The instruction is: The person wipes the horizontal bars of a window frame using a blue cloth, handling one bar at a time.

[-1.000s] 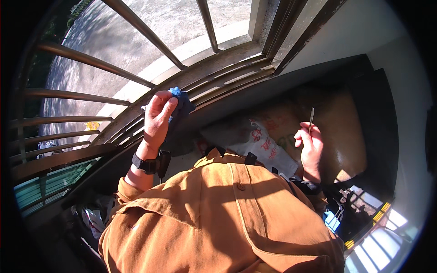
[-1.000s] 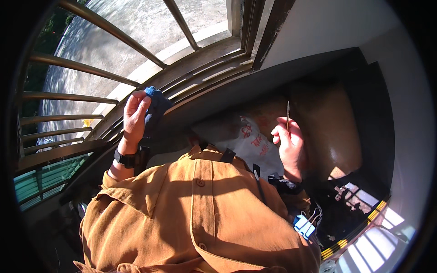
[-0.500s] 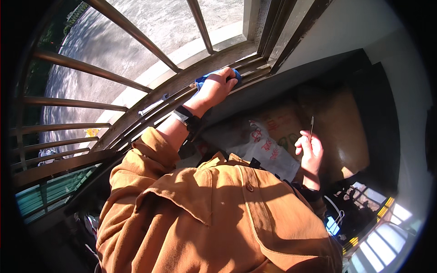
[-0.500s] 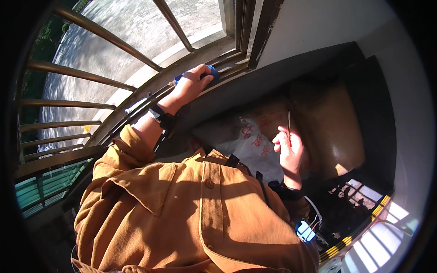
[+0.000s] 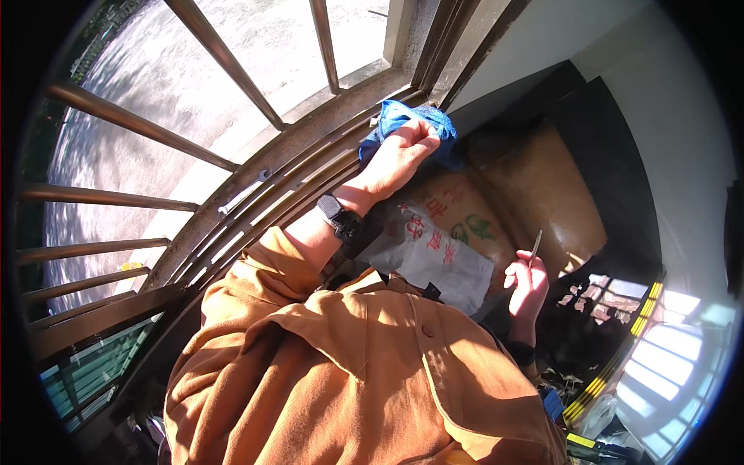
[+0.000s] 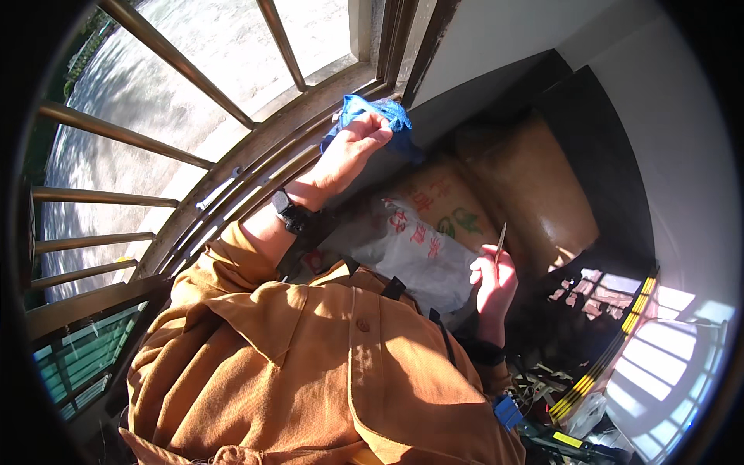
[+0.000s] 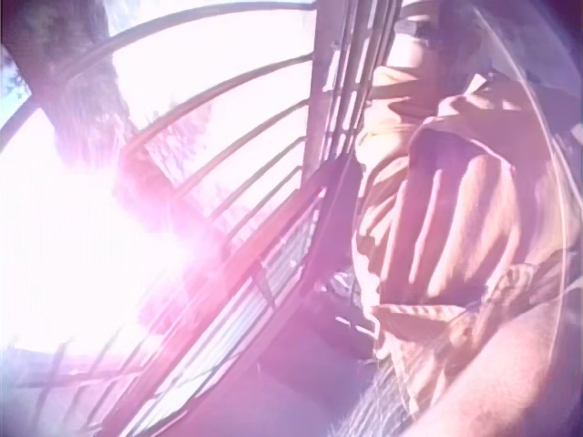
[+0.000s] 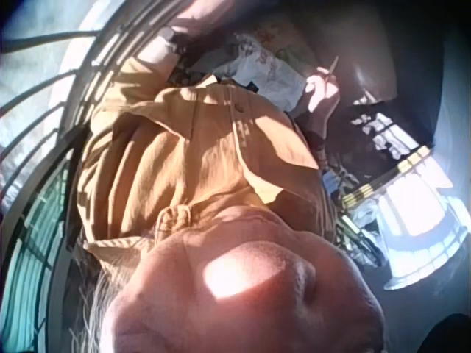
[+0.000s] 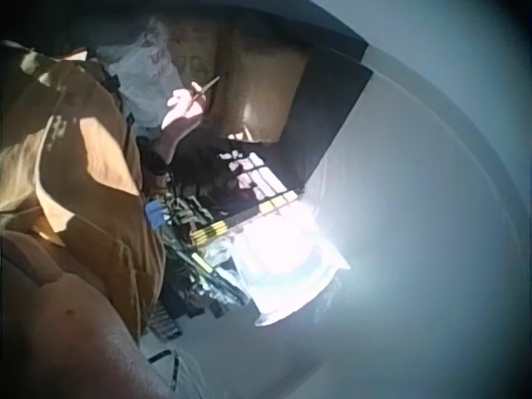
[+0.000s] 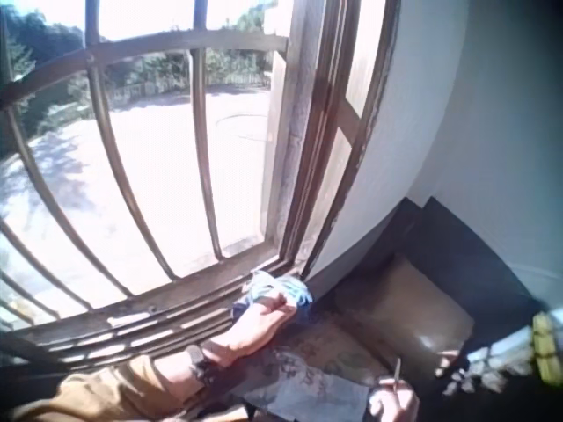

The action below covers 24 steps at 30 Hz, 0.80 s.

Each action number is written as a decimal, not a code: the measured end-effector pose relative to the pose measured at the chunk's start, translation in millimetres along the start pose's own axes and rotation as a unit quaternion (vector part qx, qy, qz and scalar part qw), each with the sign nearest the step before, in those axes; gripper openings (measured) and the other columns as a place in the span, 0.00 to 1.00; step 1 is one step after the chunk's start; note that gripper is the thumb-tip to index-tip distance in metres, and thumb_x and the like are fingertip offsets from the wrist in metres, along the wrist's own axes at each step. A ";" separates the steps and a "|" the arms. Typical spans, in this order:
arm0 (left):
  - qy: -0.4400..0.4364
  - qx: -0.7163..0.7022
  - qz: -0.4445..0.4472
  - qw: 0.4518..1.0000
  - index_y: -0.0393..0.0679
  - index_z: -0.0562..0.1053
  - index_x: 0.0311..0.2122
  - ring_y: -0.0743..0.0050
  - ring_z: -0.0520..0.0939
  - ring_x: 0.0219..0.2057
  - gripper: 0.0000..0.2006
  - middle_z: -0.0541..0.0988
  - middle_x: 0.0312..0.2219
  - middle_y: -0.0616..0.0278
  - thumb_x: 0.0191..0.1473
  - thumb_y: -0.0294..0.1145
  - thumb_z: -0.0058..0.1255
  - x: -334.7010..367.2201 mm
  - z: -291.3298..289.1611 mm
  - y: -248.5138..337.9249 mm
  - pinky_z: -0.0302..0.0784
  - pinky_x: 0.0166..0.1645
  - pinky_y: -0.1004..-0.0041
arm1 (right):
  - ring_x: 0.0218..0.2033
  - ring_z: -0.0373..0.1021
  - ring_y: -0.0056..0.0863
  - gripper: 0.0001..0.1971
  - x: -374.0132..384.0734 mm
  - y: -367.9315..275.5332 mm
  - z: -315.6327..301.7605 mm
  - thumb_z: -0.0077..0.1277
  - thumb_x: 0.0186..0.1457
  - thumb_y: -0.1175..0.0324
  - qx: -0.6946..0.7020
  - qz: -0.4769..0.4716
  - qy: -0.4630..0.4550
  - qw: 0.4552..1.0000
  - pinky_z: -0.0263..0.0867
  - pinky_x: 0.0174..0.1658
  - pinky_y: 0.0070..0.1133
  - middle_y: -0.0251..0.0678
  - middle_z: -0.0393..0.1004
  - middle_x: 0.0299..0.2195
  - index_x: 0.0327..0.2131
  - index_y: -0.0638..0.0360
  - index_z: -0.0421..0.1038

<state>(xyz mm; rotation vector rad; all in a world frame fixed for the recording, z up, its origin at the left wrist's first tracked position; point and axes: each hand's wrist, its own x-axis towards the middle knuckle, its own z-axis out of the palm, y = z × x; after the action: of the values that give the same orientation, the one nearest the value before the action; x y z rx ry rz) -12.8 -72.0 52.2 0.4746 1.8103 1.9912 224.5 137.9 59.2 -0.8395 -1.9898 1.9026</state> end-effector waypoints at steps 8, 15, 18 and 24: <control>-0.019 -0.320 -0.138 0.937 0.46 0.68 0.30 0.82 0.68 0.26 0.05 0.68 0.23 0.71 0.52 0.31 0.39 -87.4 -49.0 2.6 0.66 0.34 0.79 | 0.19 0.57 0.11 0.12 -11.2 1.3 72.3 0.42 0.59 0.68 -0.044 -0.033 -0.210 0.976 0.54 0.23 0.11 0.25 0.63 0.19 0.39 0.67 0.69; 0.050 -0.355 -0.165 0.919 0.44 0.69 0.32 0.78 0.72 0.27 0.05 0.71 0.25 0.66 0.52 0.31 0.42 -104.7 -80.4 6.0 0.70 0.35 0.78 | 0.23 0.62 0.14 0.10 -15.1 -3.0 146.7 0.46 0.54 0.69 -0.224 0.006 -0.313 0.923 0.60 0.27 0.14 0.27 0.68 0.22 0.38 0.63 0.70; 0.016 -0.283 -0.147 0.948 0.44 0.69 0.32 0.80 0.71 0.28 0.05 0.71 0.26 0.68 0.51 0.32 0.45 -115.1 -94.3 12.2 0.70 0.35 0.78 | 0.28 0.67 0.16 0.09 -14.8 17.3 156.5 0.49 0.50 0.71 -0.214 -0.048 -0.295 0.930 0.64 0.34 0.16 0.32 0.71 0.26 0.35 0.64 0.70; 0.044 -0.248 -0.154 0.955 0.44 0.70 0.32 0.80 0.71 0.31 0.06 0.71 0.27 0.68 0.48 0.31 0.46 -125.1 -111.1 34.1 0.69 0.37 0.79 | 0.28 0.66 0.15 0.08 -23.1 7.9 178.1 0.50 0.51 0.70 -0.191 -0.065 -0.297 0.933 0.63 0.33 0.16 0.30 0.72 0.24 0.35 0.62 0.71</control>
<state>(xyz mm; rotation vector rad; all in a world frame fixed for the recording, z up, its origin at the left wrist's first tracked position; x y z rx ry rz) 36.2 -233.6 77.5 -0.0509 1.2573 2.1562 145.2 -21.9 37.1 -0.1885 -2.7503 1.8665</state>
